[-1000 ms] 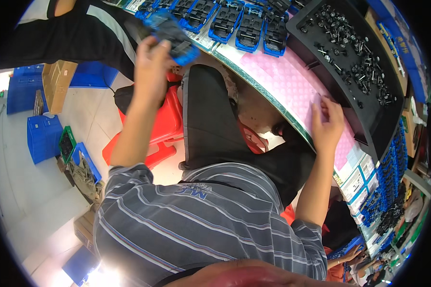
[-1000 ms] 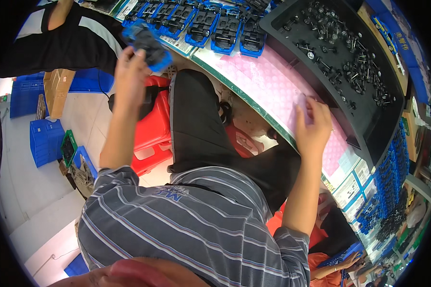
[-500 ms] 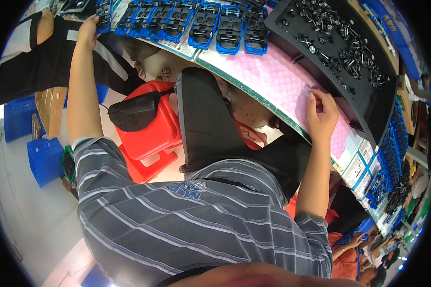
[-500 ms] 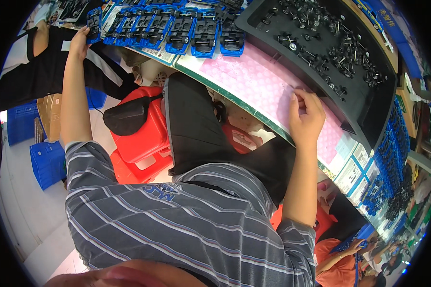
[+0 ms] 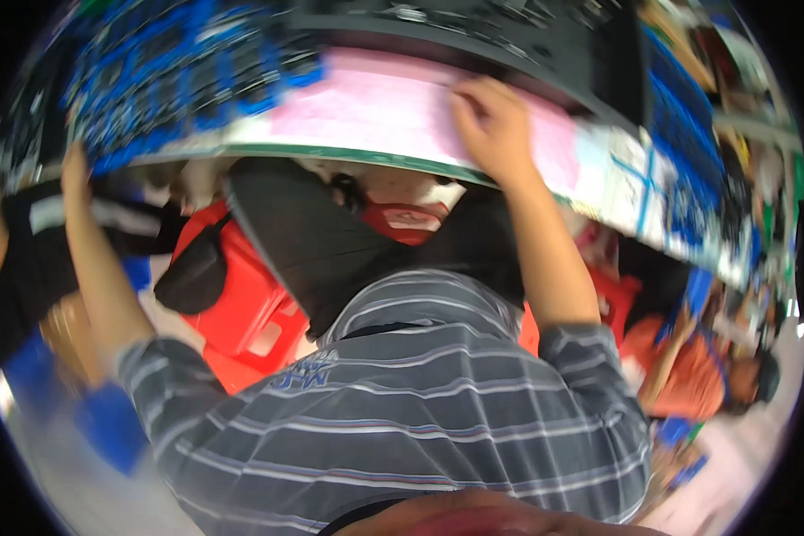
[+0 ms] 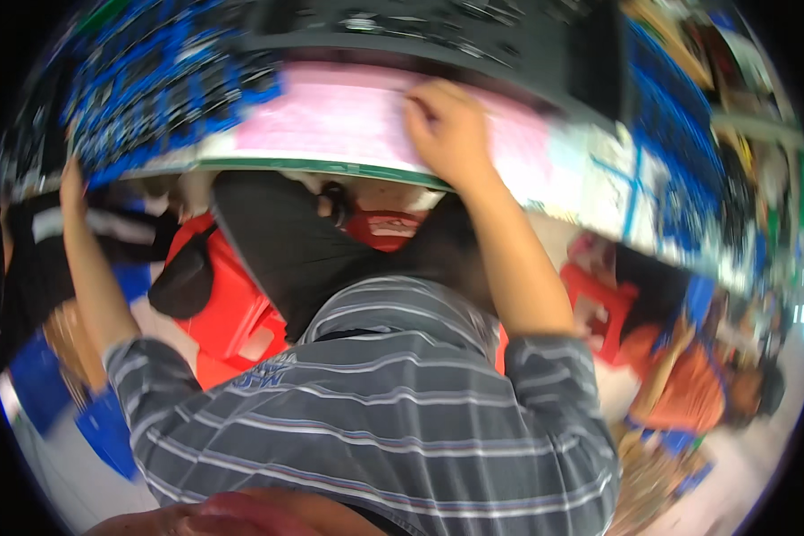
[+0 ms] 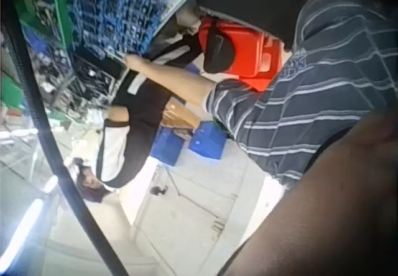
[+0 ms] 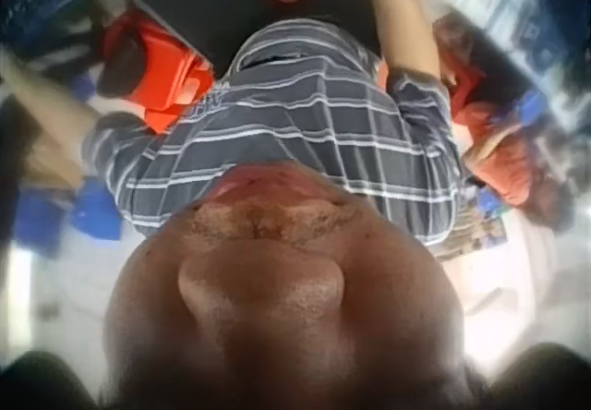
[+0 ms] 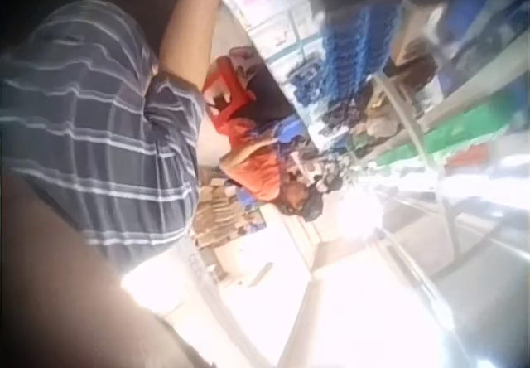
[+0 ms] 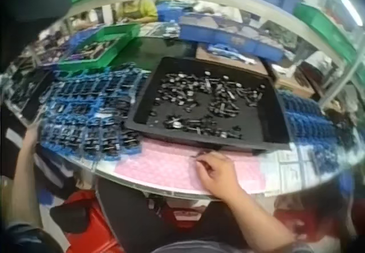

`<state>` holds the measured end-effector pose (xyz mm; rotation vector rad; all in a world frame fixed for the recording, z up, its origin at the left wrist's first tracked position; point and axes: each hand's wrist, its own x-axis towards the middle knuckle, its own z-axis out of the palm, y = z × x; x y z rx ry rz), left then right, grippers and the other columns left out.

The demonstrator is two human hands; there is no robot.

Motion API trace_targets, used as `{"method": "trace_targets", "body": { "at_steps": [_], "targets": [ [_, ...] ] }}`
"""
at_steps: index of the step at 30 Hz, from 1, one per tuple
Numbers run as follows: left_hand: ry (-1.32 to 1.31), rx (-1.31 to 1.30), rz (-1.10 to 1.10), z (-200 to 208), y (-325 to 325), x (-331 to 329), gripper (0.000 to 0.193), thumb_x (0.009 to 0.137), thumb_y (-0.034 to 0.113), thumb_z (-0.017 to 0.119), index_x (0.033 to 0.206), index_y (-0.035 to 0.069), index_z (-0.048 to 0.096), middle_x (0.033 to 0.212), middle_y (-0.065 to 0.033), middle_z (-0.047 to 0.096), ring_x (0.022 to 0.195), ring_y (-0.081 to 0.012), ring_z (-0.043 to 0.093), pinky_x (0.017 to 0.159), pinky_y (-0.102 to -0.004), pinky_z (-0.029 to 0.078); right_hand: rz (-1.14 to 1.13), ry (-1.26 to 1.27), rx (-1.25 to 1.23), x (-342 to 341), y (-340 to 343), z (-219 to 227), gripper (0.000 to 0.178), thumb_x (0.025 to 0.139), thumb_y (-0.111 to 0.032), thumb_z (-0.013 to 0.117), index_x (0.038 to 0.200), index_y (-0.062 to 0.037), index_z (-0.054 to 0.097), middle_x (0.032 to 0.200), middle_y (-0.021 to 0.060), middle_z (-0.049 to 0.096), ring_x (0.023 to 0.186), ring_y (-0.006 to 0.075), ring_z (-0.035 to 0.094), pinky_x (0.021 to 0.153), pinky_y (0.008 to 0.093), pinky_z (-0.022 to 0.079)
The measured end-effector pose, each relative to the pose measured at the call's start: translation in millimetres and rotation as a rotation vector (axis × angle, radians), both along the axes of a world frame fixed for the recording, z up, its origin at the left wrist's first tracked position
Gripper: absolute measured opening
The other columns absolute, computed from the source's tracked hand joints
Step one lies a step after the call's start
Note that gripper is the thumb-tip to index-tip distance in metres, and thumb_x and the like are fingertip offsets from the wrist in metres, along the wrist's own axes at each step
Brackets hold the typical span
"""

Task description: The person assembles toy cars by picking up car chassis, installing wheel axles onto them by hand, and placing the assembled cars onto the table.

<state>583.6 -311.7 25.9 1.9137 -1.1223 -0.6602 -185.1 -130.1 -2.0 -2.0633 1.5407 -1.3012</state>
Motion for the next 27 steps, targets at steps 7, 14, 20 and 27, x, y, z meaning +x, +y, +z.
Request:
{"method": "trace_targets", "body": {
  "at_steps": [7, 14, 20, 27],
  "targets": [
    [-0.956, -0.526, -0.111, -39, 110, -238, 0.042, 0.096, 0.033, 0.065, 0.121, -0.001, 0.069, 0.111, -0.0231, 0.069, 0.099, -0.0394, 0.065, 0.091, -0.0473, 0.051, -0.075, -0.064, -0.004, -31, 36, 3, 0.016, 0.088, -0.008, 0.072, 0.101, 0.0005, 0.07, 0.086, 0.0148, 0.066, 0.078, 0.0277, 0.068, 0.071, 0.0345, 0.056],
    [-0.218, -0.228, -0.371, -135, 242, -397, 0.031, 0.099, 0.013, 0.064, 0.128, 0.003, 0.063, 0.1, -0.007, 0.061, 0.088, -0.0147, 0.058, 0.078, -0.0287, 0.049, -0.722, 0.08, -0.082, -172, 134, 15, 0.021, 0.084, -0.01, 0.075, 0.105, -0.0038, 0.071, 0.094, 0.0103, 0.071, 0.08, 0.0222, 0.069, 0.073, 0.0347, 0.056],
    [0.03, -0.1, -0.596, -133, 263, -498, 0.022, 0.099, 0.009, 0.061, 0.118, -0.001, 0.066, 0.099, -0.0073, 0.061, 0.086, -0.0146, 0.06, 0.079, -0.0277, 0.05, -1.188, 0.626, 0.26, -328, 244, 40, 0.037, 0.083, -0.028, 0.08, 0.109, -0.0029, 0.072, 0.111, 0.02, 0.061, 0.097, 0.0385, 0.064, 0.084, 0.0438, 0.052],
    [0.449, 0.098, -0.913, -84, 281, -588, 0.019, 0.1, 0.014, 0.064, 0.114, 0.001, 0.068, 0.098, -0.0042, 0.067, 0.09, -0.0102, 0.063, 0.081, -0.0249, 0.05, -1.06, 0.57, 0.122, -315, 253, 26, 0.019, 0.088, -0.016, 0.074, 0.094, 0.0024, 0.074, 0.096, 0.017, 0.064, 0.088, 0.0368, 0.065, 0.077, 0.0411, 0.053]
  ]
}}
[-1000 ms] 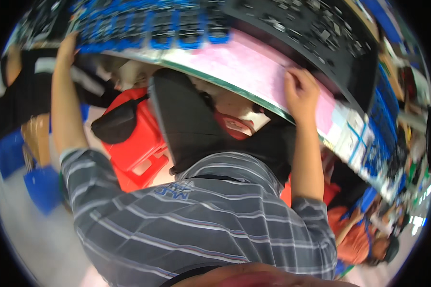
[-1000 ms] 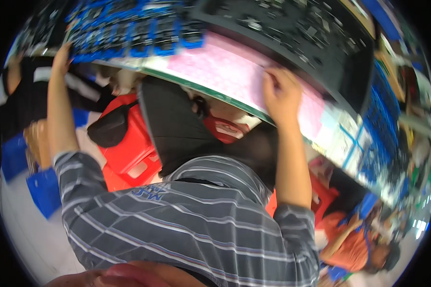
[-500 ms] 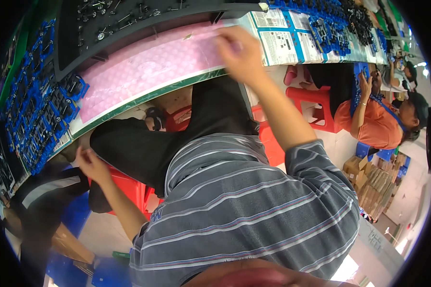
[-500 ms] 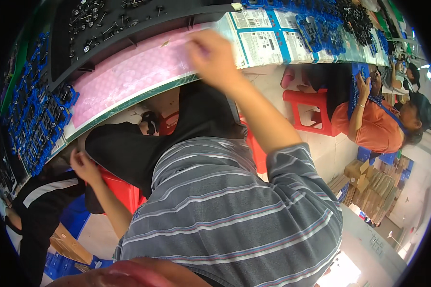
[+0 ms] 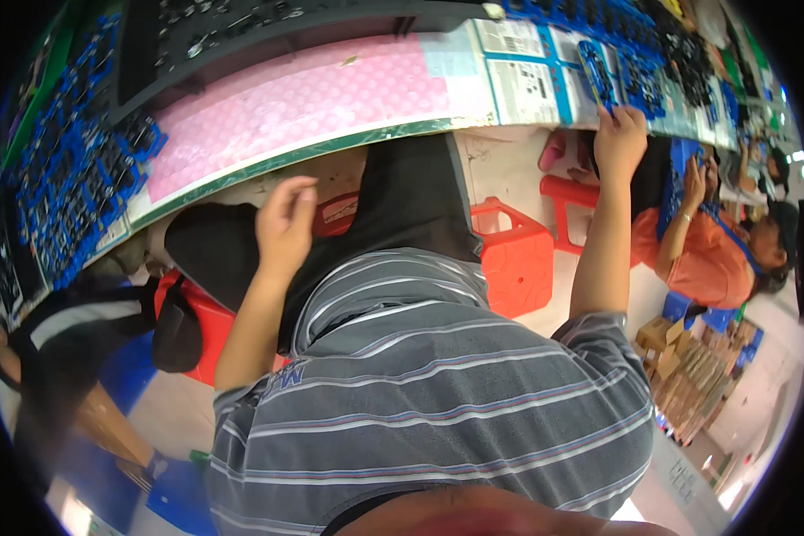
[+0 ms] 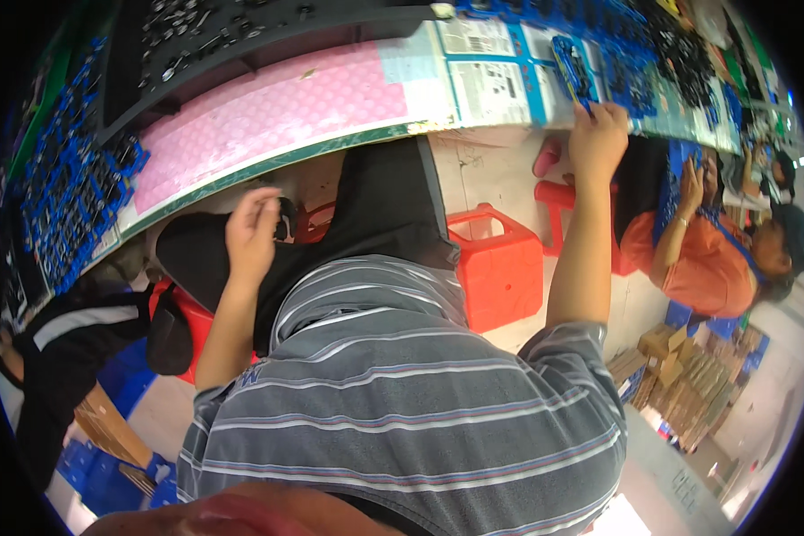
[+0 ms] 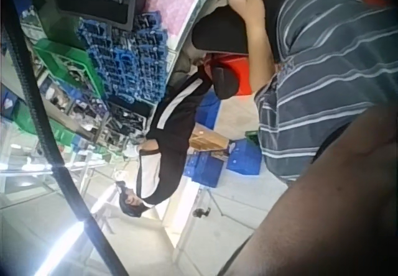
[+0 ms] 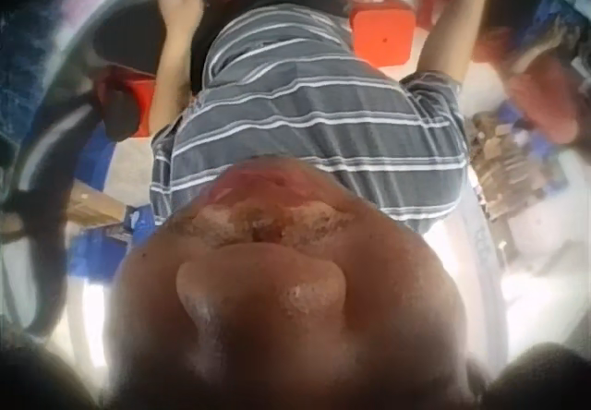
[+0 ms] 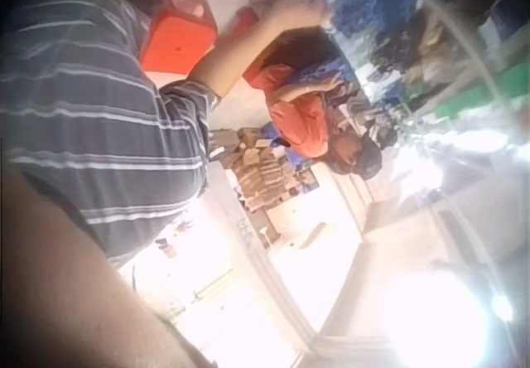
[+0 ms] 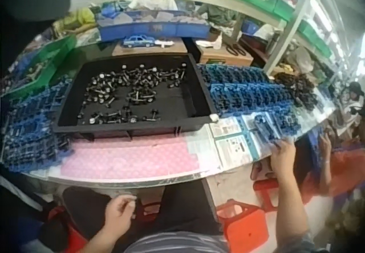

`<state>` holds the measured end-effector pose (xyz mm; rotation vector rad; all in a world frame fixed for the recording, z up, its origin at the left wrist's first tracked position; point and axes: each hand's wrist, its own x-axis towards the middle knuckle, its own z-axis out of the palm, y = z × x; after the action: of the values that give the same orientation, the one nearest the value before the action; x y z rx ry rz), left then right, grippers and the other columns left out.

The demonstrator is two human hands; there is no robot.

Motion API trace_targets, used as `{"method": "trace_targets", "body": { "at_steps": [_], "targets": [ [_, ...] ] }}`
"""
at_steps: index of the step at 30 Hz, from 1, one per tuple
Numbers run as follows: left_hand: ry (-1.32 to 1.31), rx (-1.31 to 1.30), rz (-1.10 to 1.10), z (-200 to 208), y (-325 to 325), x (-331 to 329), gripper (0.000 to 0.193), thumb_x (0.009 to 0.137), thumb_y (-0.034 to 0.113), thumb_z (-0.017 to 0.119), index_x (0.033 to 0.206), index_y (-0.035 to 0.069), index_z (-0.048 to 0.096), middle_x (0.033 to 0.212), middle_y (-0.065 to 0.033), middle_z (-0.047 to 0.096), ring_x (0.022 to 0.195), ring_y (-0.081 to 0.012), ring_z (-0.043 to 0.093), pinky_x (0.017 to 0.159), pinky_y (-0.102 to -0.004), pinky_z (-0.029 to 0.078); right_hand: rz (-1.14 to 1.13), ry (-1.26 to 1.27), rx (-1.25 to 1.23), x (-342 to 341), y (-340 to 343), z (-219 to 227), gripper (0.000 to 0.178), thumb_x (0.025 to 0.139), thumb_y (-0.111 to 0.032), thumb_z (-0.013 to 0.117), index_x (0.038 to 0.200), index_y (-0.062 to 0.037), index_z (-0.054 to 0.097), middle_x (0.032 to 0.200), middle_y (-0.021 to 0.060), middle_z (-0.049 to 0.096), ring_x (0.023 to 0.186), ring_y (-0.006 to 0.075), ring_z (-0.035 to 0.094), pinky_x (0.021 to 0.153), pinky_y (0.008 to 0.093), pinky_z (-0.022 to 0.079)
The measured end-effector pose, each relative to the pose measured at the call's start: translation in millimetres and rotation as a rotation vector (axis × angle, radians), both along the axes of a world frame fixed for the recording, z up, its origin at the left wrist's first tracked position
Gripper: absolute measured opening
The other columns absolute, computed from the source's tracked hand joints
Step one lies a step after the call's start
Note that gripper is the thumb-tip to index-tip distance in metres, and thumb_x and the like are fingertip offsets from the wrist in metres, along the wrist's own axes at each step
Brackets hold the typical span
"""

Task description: The person assembles toy cars by picking up car chassis, installing wheel axles onto them by hand, and placing the assembled cars onto the table.

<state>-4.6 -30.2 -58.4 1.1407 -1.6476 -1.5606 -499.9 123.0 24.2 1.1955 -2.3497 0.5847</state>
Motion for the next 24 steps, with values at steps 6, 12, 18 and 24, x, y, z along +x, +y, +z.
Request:
{"method": "trace_targets", "body": {
  "at_steps": [6, 12, 18, 24],
  "targets": [
    [0.402, 0.24, -0.314, 34, 22, -51, 0.045, 0.102, 0.023, 0.063, 0.14, 0.003, 0.049, 0.12, -0.0093, 0.062, 0.092, -0.0111, 0.06, 0.076, -0.0254, 0.05, 0.479, -0.195, -0.051, 160, -23, 30, 0.018, 0.079, -0.008, 0.081, 0.092, -0.0012, 0.07, 0.094, 0.0121, 0.064, 0.083, 0.0298, 0.064, 0.073, 0.0373, 0.052],
    [0.696, 0.177, -0.01, 45, 20, -51, 0.06, 0.097, 0.013, 0.065, 0.147, 0.005, 0.033, 0.13, -0.014, 0.058, 0.096, -0.0153, 0.064, 0.075, -0.0273, 0.055, 1.14, -0.322, -0.178, 227, -88, 57, 0.018, 0.073, -0.009, 0.087, 0.08, -0.0027, 0.071, 0.083, 0.0094, 0.067, 0.077, 0.023, 0.067, 0.068, 0.0329, 0.054],
    [0.694, 0.305, 0.091, 38, 18, -13, 0.053, 0.099, 0.014, 0.064, 0.143, 0.005, 0.037, 0.121, -0.0107, 0.061, 0.089, -0.0135, 0.066, 0.068, -0.0253, 0.055, 0.839, -0.358, 0.076, 206, -265, 113, 0.03, 0.079, -0.021, 0.08, 0.095, 0.0032, 0.071, 0.092, 0.0209, 0.066, 0.09, 0.0405, 0.064, 0.081, 0.0458, 0.052],
    [0.635, 0.349, 0.143, 23, 27, 2, 0.053, 0.101, 0.021, 0.062, 0.145, 0.006, 0.037, 0.127, -0.0148, 0.058, 0.097, -0.018, 0.064, 0.068, -0.0305, 0.052, 0.55, -0.125, 0.477, 173, -388, 45, 0.043, 0.081, -0.043, 0.079, 0.089, -0.0007, 0.074, 0.088, 0.0229, 0.073, 0.086, 0.0392, 0.071, 0.079, 0.0446, 0.056]
  ]
}}
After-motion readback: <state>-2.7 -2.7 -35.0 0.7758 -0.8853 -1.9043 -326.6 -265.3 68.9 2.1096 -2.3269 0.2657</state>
